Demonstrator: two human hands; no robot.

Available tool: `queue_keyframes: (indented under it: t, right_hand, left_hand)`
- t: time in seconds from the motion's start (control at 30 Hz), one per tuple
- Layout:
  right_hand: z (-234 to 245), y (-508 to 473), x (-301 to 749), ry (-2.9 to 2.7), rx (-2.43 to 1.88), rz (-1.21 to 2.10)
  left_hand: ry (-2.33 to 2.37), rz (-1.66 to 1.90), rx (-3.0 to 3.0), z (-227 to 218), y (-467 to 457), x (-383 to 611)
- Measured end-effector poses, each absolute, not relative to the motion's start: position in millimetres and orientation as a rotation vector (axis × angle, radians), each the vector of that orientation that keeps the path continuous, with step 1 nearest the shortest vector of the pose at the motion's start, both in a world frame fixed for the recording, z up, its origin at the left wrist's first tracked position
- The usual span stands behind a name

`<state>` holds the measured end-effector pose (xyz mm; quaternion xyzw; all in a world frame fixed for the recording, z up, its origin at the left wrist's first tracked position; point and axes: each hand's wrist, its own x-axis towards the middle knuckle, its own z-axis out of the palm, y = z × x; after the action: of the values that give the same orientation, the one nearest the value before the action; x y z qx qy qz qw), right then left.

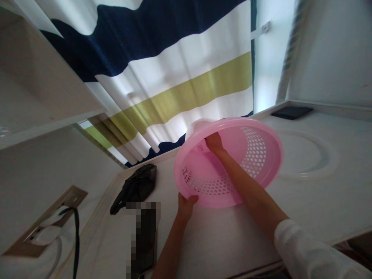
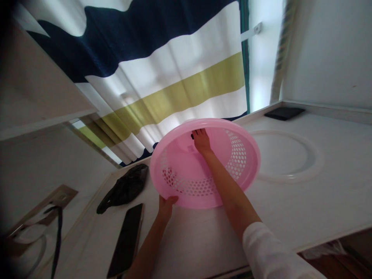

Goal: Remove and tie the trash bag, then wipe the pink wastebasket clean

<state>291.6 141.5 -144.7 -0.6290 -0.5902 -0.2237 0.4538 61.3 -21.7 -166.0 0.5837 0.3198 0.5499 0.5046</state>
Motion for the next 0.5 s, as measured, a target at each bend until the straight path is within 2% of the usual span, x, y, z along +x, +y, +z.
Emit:
queue_keyframes:
  t: [0.3, 0.5]
  right_hand:
    - [-146.6, 148.7, 299.9, -1.189, -1.626, -0.394]
    - [-145.1, 150.7, 298.9, -1.327, -1.567, -0.405]
  left_hand:
    - [0.838, 1.296, 1.447, -166.3, -22.3, 59.5]
    - [0.837, 1.292, 1.419, -162.5, -25.6, 62.2]
